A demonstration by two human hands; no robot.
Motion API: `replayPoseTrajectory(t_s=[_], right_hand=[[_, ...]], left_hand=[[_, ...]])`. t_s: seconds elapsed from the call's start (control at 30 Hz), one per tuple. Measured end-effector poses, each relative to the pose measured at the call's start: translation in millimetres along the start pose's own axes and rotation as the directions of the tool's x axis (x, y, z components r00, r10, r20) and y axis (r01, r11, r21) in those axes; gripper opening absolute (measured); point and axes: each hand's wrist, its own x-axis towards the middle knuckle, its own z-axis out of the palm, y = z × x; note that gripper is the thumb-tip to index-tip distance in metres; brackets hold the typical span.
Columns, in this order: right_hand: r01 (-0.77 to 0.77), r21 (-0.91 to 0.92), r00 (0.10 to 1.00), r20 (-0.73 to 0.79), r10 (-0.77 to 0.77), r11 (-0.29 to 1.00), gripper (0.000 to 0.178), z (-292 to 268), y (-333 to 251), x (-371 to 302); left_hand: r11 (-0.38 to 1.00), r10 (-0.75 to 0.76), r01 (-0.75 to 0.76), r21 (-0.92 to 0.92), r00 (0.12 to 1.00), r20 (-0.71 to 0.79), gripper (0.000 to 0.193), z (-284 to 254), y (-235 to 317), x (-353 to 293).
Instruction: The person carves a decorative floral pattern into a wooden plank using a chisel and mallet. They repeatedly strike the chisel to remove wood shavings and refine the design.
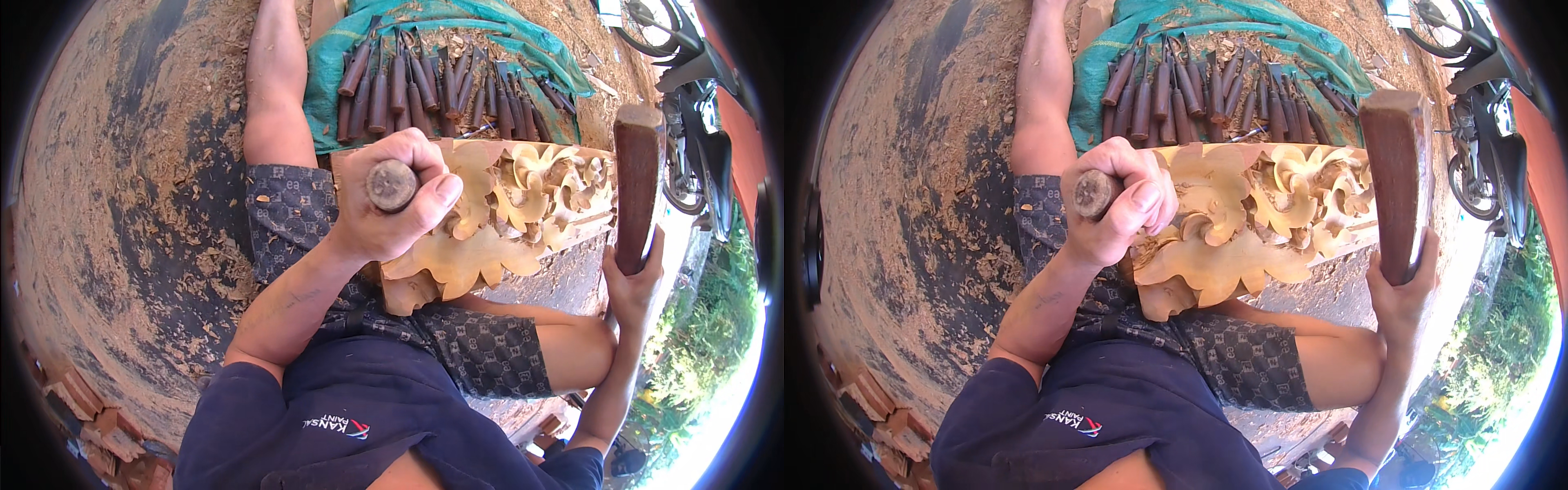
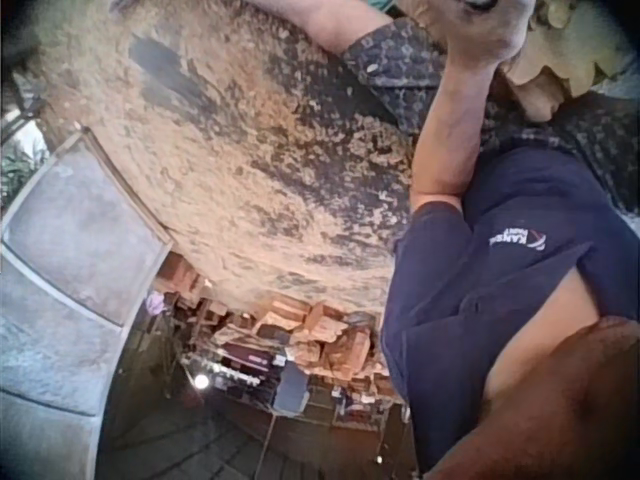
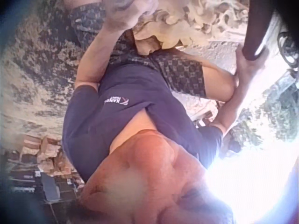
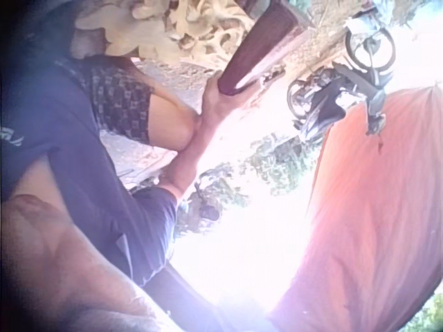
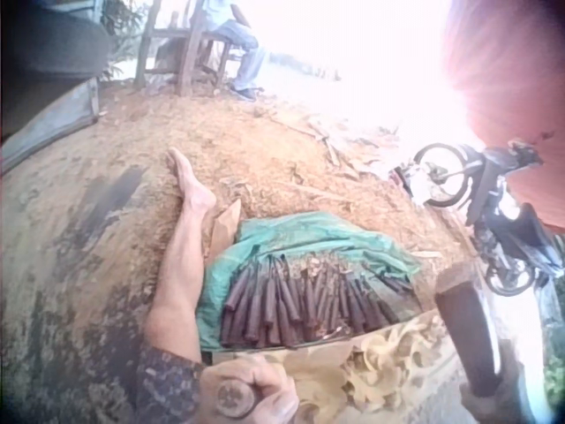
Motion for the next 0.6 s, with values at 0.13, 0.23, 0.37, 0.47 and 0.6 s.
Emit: replayPoseTrajectory(t_s=[0.13,0.23,0.37,0.47,0.6], right_hand=[[0.23,-0.055,0.973,-0.005,-0.231,0.972,0.073,-10,-45,12],[0.298,0.142,0.953,0.021,-0.304,0.944,0.074,-14,-81,15],[0.714,-0.03,0.651,0.398,-0.647,0.7,0.074,-27,-137,26],[0.757,-0.189,0.645,0.369,-0.669,0.626,0.069,-43,-170,34],[0.652,0.063,0.737,0.184,-0.651,0.756,0.072,-33,-163,28]], left_hand=[[0.984,0.128,-0.144,0.11,0.982,0.135,0.013,-4,-6,2],[0.993,0.085,-0.087,0.084,0.996,0.023,0.015,5,-11,-3],[0.984,0.126,-0.133,0.118,0.99,0.059,0.016,-1,-22,-6],[0.967,0.184,-0.189,0.169,0.982,0.045,0.021,-6,-33,-10],[0.941,0.114,-0.188,0.28,0.959,0.258,0.018,-24,-27,1]])
